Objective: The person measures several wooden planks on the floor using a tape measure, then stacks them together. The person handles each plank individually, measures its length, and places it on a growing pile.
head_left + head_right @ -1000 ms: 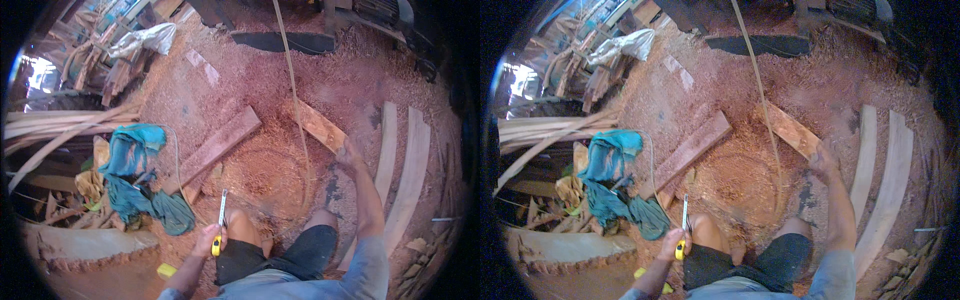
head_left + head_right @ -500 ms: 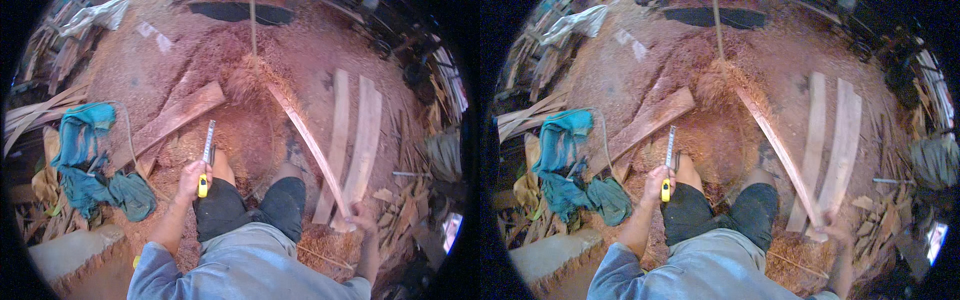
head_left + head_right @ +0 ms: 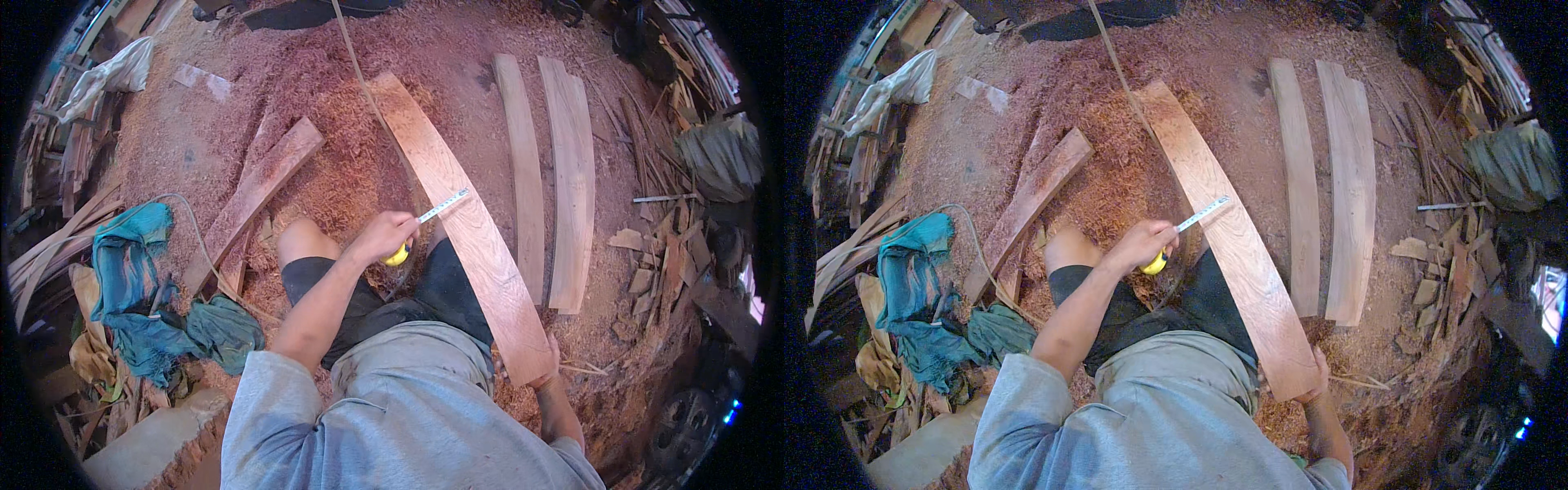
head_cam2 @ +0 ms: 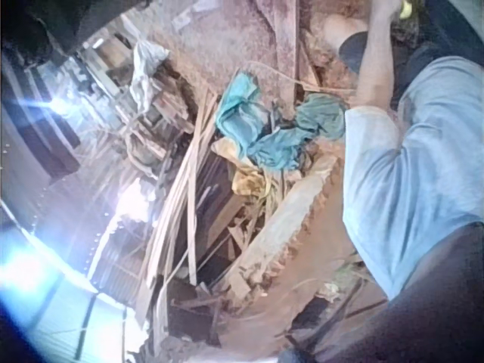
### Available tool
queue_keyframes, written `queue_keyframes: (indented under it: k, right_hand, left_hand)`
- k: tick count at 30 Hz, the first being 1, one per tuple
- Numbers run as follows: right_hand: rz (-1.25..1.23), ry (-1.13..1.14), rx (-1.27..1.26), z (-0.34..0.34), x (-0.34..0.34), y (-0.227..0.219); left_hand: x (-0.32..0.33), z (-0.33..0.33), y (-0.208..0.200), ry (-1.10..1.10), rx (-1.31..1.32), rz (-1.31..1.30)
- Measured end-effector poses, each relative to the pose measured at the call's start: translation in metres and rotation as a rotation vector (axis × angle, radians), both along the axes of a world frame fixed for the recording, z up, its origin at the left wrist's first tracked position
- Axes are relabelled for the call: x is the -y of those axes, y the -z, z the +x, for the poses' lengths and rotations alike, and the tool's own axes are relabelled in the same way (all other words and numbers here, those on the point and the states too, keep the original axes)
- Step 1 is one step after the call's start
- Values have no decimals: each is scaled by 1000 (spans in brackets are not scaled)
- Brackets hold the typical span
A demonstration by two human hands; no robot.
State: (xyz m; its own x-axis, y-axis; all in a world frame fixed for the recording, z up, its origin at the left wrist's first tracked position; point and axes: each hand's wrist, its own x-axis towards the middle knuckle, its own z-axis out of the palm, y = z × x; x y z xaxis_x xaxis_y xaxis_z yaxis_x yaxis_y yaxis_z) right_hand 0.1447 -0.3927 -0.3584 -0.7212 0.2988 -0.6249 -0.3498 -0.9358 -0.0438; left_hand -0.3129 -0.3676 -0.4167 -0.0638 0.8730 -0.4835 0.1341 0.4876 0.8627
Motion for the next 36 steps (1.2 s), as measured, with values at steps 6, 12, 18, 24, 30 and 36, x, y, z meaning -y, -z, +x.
queue_keyframes:
  k: [6, 12, 18, 24, 30, 36]
  right_hand:
    - [-1, 42, 8, -10, 15, 6]
    - [48, 5, 59, -10, 20, 12]
    - [46, -13, 75, -14, 20, 11]
    - [61, -8, 47, -9, 21, 18]
    - [42, -17, 0, -8, 20, 23]
    - [-27, 46, 191, -5, 23, 14]
  left_hand:
    - [-27, 13, 11, 64, -104, -74]
    - [-19, 12, 29, 73, -164, -83]
    - [-13, 12, 47, 38, -108, -86]
    - [-14, 15, 40, 46, -151, -69]
    - [-11, 15, 48, 46, -181, -74]
    - [-17, 35, 18, -195, 173, -79]
